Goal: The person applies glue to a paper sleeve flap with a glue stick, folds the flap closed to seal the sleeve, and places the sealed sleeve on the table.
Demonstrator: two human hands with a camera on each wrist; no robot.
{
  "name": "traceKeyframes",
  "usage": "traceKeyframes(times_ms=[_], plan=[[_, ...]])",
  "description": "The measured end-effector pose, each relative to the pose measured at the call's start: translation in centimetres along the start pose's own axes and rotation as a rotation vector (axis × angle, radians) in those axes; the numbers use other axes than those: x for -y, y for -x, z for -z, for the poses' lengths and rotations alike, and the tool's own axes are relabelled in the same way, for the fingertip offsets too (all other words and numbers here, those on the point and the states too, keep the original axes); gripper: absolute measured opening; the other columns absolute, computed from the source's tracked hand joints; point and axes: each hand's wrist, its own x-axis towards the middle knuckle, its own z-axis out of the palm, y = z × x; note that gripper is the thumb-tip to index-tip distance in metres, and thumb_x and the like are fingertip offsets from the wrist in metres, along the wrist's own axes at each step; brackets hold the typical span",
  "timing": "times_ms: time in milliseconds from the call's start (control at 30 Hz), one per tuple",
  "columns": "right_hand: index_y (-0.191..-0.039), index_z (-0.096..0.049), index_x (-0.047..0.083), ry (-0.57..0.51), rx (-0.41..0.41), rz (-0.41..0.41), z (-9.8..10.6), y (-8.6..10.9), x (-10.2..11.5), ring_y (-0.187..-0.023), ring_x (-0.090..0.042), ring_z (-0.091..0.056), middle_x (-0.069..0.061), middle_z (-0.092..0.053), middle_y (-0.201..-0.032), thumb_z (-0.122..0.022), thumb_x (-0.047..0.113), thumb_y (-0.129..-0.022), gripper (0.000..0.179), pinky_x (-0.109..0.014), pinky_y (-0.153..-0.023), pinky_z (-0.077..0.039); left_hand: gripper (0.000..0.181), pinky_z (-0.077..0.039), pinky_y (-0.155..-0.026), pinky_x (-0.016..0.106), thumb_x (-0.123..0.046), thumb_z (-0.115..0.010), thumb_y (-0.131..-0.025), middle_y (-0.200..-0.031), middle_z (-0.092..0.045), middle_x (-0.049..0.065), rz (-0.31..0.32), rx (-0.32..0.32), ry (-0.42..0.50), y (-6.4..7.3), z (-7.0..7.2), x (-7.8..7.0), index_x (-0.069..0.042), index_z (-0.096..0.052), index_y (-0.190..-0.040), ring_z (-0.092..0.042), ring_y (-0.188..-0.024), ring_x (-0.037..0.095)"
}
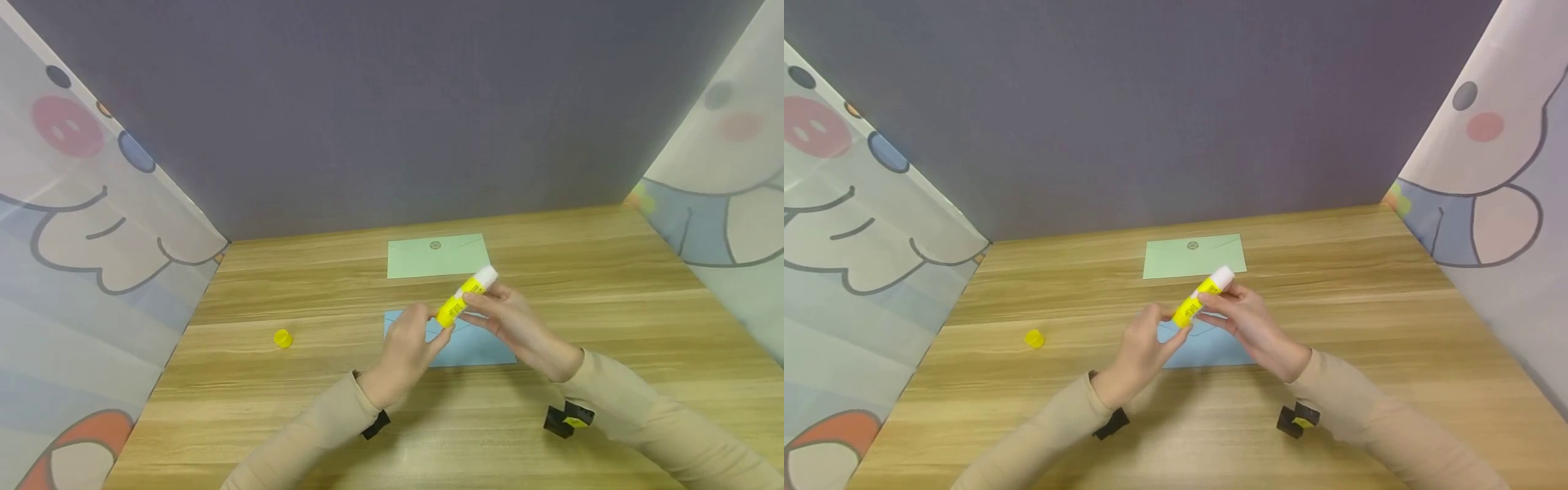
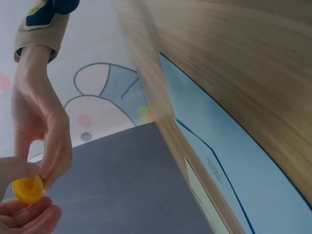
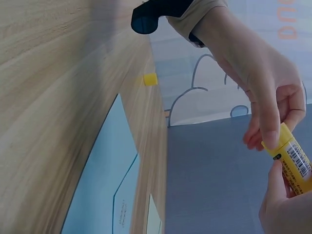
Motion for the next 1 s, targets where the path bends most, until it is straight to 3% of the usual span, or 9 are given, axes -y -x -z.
traceKeyframes(times_ms=[100, 200, 267, 400, 467, 633, 833, 933, 1000], plan=[[-0.125, -0.032, -0.008, 0.005, 0.006, -0.006, 0.1, 0.1, -0.1, -0.102, -0.017, -0.053, -0.012, -0.045, -0.117, -0.055, 0.012, -0.087, 0.049, -0.035, -0.091, -0.044, 0.034, -0.049, -0.061, 0.016, -0.008, -0.075, -0.066, -0.072, -0.056, 0.006, -0.054, -0.003, 0.008, 0.0, 0.1, 0.1, -0.002, -0.047, -0.085, -0.056, -0.065, 0.014], [-0.127, -0.03, -0.008, 0.003, 0.007, -0.018, 0.2, 0.2, -0.2, -0.102, -0.015, -0.053, -0.014, -0.043, -0.119, -0.054, 0.01, -0.087, 0.049, -0.035, -0.091, -0.043, 0.03, -0.048, -0.062, 0.013, -0.006, -0.073, -0.068, -0.073, -0.059, 0.007, -0.003, 0.054, 0.16, 0.1, 0.1, 0.2, -0.001, -0.048, -0.084, -0.057, -0.064, 0.014], [-0.128, -0.028, -0.008, 0.002, 0.005, -0.024, 0.3, 0.3, -0.2, -0.101, -0.014, -0.053, -0.017, -0.041, -0.121, -0.053, 0.01, -0.088, 0.051, -0.034, -0.091, -0.043, 0.026, -0.049, -0.063, 0.014, -0.005, -0.072, -0.07, -0.076, -0.061, 0.009, 0.135, 0.132, 0.362, 0.0, 0.2, 0.4, 0.0, -0.05, -0.084, -0.06, -0.065, 0.014], [-0.128, -0.028, -0.008, -0.004, 0.011, -0.02, 0.3, 0.5, -0.1, -0.101, -0.013, -0.054, -0.015, -0.042, -0.12, -0.053, 0.01, -0.087, 0.052, -0.034, -0.091, -0.043, 0.02, -0.054, -0.066, 0.028, -0.002, -0.068, -0.075, -0.082, -0.063, 0.017, 0.542, 0.27, 0.85, -0.3, 0.5, 0.6, 0.005, -0.052, -0.086, -0.063, -0.065, 0.016], [-0.127, -0.029, -0.007, -0.007, 0.021, -0.011, 0.3, 0.6, -0.1, -0.101, -0.014, -0.054, -0.013, -0.044, -0.117, -0.053, 0.01, -0.087, 0.05, -0.035, -0.091, -0.043, 0.019, -0.054, -0.069, 0.036, -0.003, -0.066, -0.077, -0.082, -0.063, 0.019, 0.703, 0.311, 1.032, -0.5, 0.6, 0.8, 0.007, -0.052, -0.087, -0.064, -0.066, 0.018], [-0.123, -0.034, -0.004, -0.029, 0.044, 0.005, 0.3, 0.7, 0.0, -0.1, -0.015, -0.055, -0.01, -0.046, -0.112, -0.052, 0.009, -0.088, 0.041, -0.035, -0.09, -0.044, 0.009, -0.052, -0.076, 0.037, -0.005, -0.06, -0.082, -0.074, -0.064, 0.012, 0.933, 0.394, 1.345, -0.6, 0.5, 1.1, 0.002, -0.054, -0.083, -0.064, -0.067, 0.018], [-0.125, -0.031, -0.005, -0.042, 0.07, 0.008, 0.5, 0.6, 0.0, -0.1, -0.014, -0.055, -0.009, -0.046, -0.113, -0.05, 0.009, -0.089, 0.043, -0.034, -0.091, -0.043, 0.011, -0.051, -0.075, 0.023, -0.012, -0.05, -0.088, -0.075, -0.061, 0.002, 1.053, 0.474, 1.551, -0.3, 0.2, 1.3, -0.004, -0.056, -0.085, -0.06, -0.071, 0.011], [-0.122, -0.035, -0.001, -0.049, 0.064, 0.016, 0.6, 0.6, 0.0, -0.099, -0.013, -0.055, -0.008, -0.046, -0.111, -0.05, 0.008, -0.089, 0.038, -0.033, -0.091, -0.043, 0.016, -0.051, -0.075, 0.023, -0.015, -0.05, -0.089, -0.074, -0.06, 0.002, 1.067, 0.483, 1.535, -0.3, 0.2, 1.3, 0.0, -0.055, -0.09, -0.059, -0.07, 0.011], [-0.117, -0.039, 0.003, -0.054, 0.044, 0.022, 0.6, 0.6, 0.0, -0.098, -0.013, -0.055, -0.007, -0.047, -0.109, -0.052, 0.007, -0.088, 0.032, -0.033, -0.09, -0.044, 0.019, -0.051, -0.076, 0.027, -0.015, -0.052, -0.088, -0.076, -0.061, 0.004, 1.037, 0.471, 1.447, -0.3, 0.3, 1.3, 0.002, -0.054, -0.095, -0.061, -0.069, 0.013]])
